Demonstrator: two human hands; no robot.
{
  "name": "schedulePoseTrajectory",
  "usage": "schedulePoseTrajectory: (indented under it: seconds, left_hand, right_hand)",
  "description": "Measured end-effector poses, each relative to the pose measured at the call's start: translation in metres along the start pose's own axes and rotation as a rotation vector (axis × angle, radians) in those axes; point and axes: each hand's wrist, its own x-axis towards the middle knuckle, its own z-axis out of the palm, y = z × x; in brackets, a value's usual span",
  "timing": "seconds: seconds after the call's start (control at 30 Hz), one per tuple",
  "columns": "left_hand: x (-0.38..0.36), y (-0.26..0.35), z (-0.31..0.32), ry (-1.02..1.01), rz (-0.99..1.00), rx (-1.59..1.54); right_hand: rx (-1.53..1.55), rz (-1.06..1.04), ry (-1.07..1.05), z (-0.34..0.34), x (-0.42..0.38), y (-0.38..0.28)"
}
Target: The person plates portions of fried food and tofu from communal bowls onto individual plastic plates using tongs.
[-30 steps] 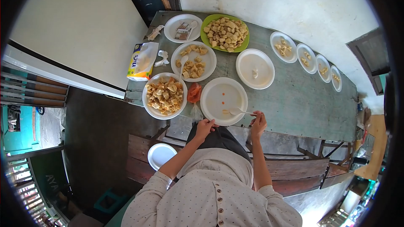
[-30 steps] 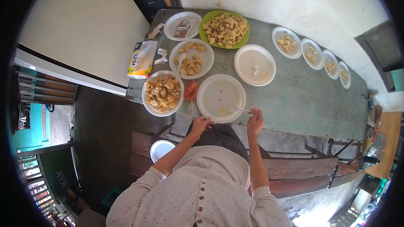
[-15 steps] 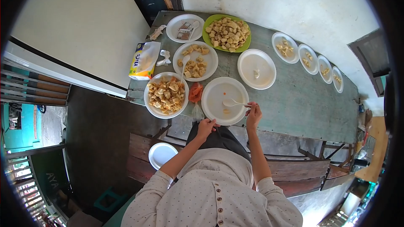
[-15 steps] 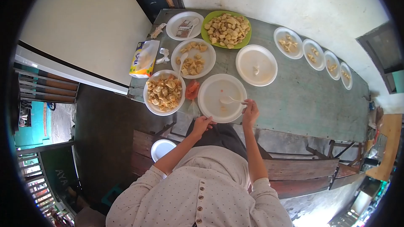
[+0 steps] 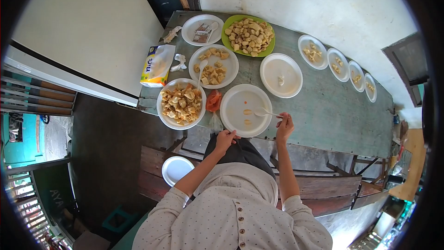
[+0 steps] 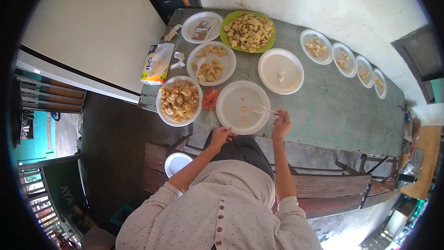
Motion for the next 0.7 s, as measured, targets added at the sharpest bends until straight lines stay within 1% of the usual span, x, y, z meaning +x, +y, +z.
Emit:
schedulePoseTrajectory:
  seconds: [0.13,0.33,0.53,0.7]
  left_hand:
    - [-0.001,0.001,0.001,0.000,0.014,-0.006]
    - [-0.002,0.002,0.004,-0.006,-0.016,-0.009]
    - [-0.005,0.004,0.006,0.004,-0.020,0.001]
    - [-0.006,0.005,0.008,0.015,-0.032,-0.001]
  right_hand:
    - [0.039,-0.004,0.022,-0.002,0.003,-0.007]
    - [0.084,0.001,0.002,0.018,0.005,-0.005]
    - [0.146,0.076,-0.041,0.039,0.008,-0.002]
    - [0.047,-0.012,-0.011,0.042,0.011,0.009]
